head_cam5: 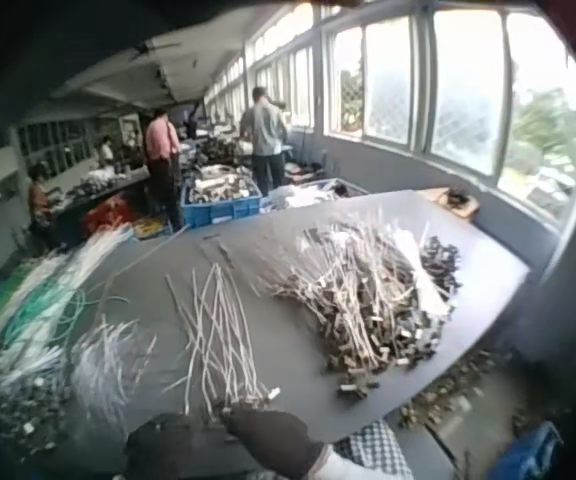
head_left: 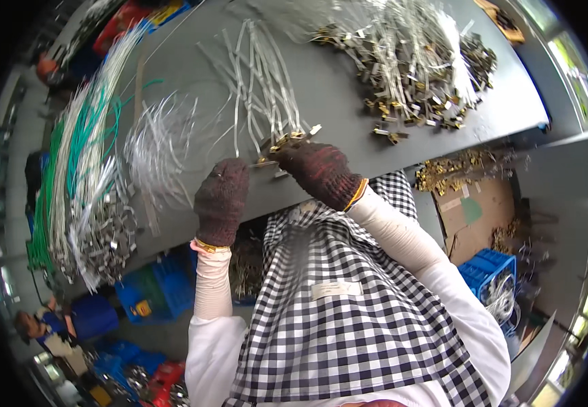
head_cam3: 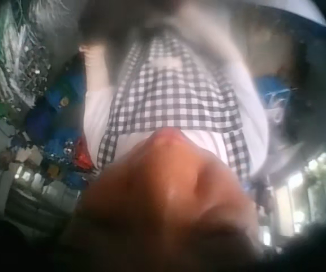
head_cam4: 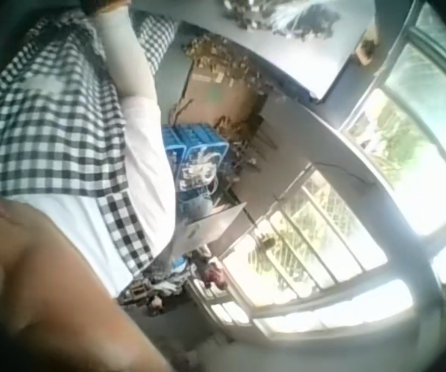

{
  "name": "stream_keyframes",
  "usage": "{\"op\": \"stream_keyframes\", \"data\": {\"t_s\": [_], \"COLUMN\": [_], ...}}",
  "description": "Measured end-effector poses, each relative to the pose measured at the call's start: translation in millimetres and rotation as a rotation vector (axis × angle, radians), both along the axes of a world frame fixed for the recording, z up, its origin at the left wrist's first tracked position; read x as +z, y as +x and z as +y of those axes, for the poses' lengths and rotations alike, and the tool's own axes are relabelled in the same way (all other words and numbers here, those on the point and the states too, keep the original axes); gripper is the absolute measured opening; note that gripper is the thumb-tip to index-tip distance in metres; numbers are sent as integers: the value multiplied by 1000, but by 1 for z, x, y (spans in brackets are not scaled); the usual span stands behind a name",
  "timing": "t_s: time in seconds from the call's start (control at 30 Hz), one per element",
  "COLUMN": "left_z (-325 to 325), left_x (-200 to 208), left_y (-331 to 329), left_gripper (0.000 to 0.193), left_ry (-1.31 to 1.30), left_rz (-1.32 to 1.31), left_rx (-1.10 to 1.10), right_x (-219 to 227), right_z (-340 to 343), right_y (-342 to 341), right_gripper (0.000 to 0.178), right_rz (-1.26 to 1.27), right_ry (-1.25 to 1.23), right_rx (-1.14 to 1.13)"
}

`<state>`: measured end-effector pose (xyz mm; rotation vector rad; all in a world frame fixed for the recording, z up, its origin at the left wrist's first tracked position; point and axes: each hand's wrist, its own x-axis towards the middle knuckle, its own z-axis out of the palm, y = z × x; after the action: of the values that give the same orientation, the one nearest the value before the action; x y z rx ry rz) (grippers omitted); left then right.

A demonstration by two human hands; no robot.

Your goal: Sort, straighten, and bundle wiring harnesses at a manual assembly station.

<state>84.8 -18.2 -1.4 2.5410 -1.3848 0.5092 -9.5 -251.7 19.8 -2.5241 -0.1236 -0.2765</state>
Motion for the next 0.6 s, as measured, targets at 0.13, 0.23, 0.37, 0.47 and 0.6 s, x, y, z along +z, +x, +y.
{"op": "stream_keyframes", "data": {"t_s": [0.13,0.23,0.37,0.47,0.6], "left_z": [-32,-58,-123,-213,-291], "left_x": [-8,-2,-2,-54,-36], "left_y": [32,66,53,15,-52], "left_gripper": [22,29,32,36,36], "left_ry": [172,344,-213,5,132], "left_rz": [164,312,-88,89,443], "left_rx": [185,438,13,-163,-286], "right_x": [-26,1,-3,-20,-31], "right_z": [-80,-146,-196,-192,-186], "right_y": [-40,-94,-164,-169,-180], "right_gripper": [25,20,26,29,29], "right_rz": [-188,-210,-415,-401,-336], "right_ry": [463,985,1156,1449,1471], "right_rx": [-333,-658,-907,-893,-926]}}
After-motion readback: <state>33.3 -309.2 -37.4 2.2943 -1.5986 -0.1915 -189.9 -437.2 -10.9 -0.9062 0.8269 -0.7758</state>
